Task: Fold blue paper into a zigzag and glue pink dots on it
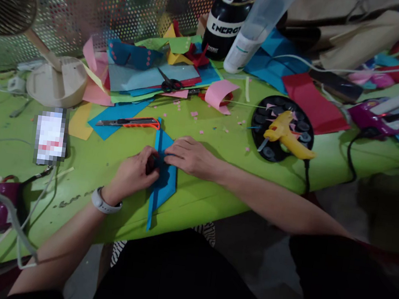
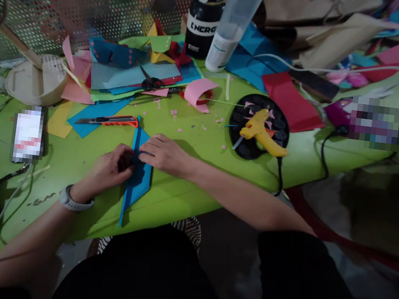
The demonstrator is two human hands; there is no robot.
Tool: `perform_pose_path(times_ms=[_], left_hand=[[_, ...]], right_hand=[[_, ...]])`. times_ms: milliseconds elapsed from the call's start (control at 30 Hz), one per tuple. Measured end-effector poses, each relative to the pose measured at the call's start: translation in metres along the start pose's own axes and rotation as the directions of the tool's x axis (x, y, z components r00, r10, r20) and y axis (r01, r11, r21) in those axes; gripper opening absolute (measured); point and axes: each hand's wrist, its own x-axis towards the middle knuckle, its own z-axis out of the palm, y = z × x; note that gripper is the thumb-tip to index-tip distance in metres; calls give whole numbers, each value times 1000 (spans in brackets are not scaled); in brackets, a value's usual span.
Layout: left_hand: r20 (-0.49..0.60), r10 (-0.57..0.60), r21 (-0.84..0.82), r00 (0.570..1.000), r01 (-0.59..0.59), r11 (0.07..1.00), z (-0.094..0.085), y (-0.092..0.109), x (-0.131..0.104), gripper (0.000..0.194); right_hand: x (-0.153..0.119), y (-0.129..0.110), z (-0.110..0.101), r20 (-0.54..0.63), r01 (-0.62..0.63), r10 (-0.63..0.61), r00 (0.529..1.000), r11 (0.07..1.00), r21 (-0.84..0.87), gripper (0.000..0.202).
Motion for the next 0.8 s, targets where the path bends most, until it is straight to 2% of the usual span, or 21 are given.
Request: perform_pose_path(times_ms=[133, 267, 367, 600, 800], left_hand=[[14, -8, 17, 1000, 8, 1000, -1, 1, 0, 29], [18, 1, 42, 1000, -2, 999, 0, 1, 1, 30], [3, 12, 61, 1000, -13, 998, 0, 1, 1, 27], [-4, 16, 38, 1000, -16, 999, 1, 2, 0, 25], [-10, 16, 14, 1000, -15, 1000, 2, 0, 0, 25]], right_hand=[[2, -3, 4, 44, -9, 8, 999, 1000, 7, 30], [6, -5, 9, 72, -112, 108, 992, 992, 61, 32], [8, -8, 9, 119, -188, 173, 978, 974, 125, 27], [11, -8, 4, 188, -392, 350, 918, 876, 282, 7], [10, -2, 5, 180, -423, 383, 906, 803, 421, 5]])
